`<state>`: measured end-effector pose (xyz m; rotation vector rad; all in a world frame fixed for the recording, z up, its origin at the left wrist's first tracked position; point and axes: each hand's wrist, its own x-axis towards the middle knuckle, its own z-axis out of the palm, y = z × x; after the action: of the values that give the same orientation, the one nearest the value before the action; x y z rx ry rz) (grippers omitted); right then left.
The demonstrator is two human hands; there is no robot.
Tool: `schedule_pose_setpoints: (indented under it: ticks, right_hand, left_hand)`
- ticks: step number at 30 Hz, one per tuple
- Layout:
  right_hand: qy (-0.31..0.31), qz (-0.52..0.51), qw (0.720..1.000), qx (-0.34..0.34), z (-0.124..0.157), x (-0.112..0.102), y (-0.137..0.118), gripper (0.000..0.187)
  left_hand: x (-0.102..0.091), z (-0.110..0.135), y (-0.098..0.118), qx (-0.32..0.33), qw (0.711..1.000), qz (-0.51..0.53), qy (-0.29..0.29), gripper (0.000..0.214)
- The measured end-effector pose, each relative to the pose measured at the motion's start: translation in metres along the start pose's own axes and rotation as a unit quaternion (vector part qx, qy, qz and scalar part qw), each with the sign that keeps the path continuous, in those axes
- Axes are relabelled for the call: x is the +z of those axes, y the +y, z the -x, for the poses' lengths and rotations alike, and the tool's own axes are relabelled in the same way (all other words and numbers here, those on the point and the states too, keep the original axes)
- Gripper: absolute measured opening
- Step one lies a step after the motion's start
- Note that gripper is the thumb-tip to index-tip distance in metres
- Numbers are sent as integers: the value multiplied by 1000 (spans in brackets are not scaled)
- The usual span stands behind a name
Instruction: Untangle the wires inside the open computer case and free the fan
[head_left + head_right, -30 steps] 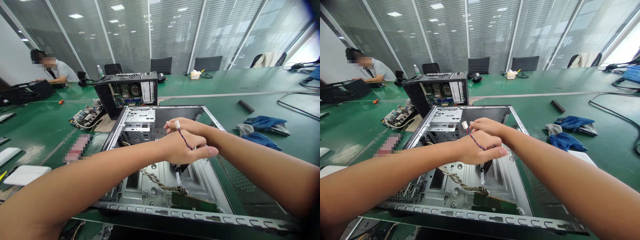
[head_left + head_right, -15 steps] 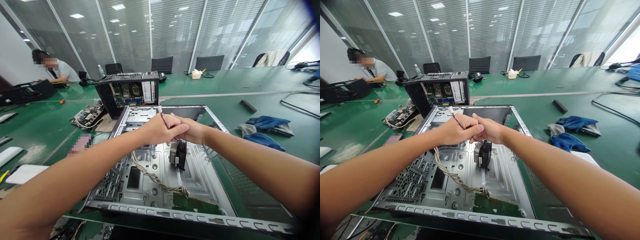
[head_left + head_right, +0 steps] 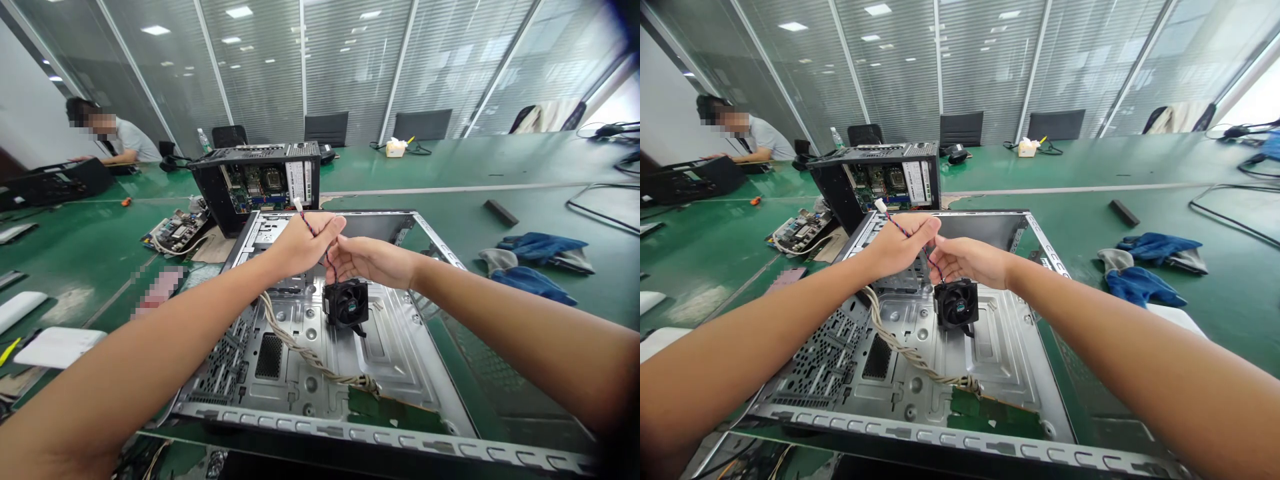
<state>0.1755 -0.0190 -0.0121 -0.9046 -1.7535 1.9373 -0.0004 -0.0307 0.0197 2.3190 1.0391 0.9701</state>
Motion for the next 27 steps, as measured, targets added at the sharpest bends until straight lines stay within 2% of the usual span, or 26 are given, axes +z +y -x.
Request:
schedule_pose_setpoints:
  ticks: [3,5,9,12,15,20,27]
  right_hand:
    - [-5,80,996,-34,0,2,1,23]
    - [5,120,992,-45,0,3,2,18]
    - [39,148,987,-51,-1,4,2,19]
    - [55,134,988,-49,-1,4,2,20]
    - [71,108,991,-41,-2,3,2,22]
    - [89,114,988,-51,-2,0,4,36]
    - [101,104,986,-77,-2,-2,5,40]
  left_hand:
    - [-1,-1,-6,-35,999,16,11,39]
    - [-1,-1,-10,-72,996,46,0,38]
    - [-4,0,-15,-151,978,146,-22,35]
    - [-8,1,-15,-185,952,245,-5,28]
    - [-12,1,-14,-191,937,290,44,20]
    - [-16,-1,-13,-185,936,273,123,16]
    - [-17,-1,-16,-177,931,275,160,16]
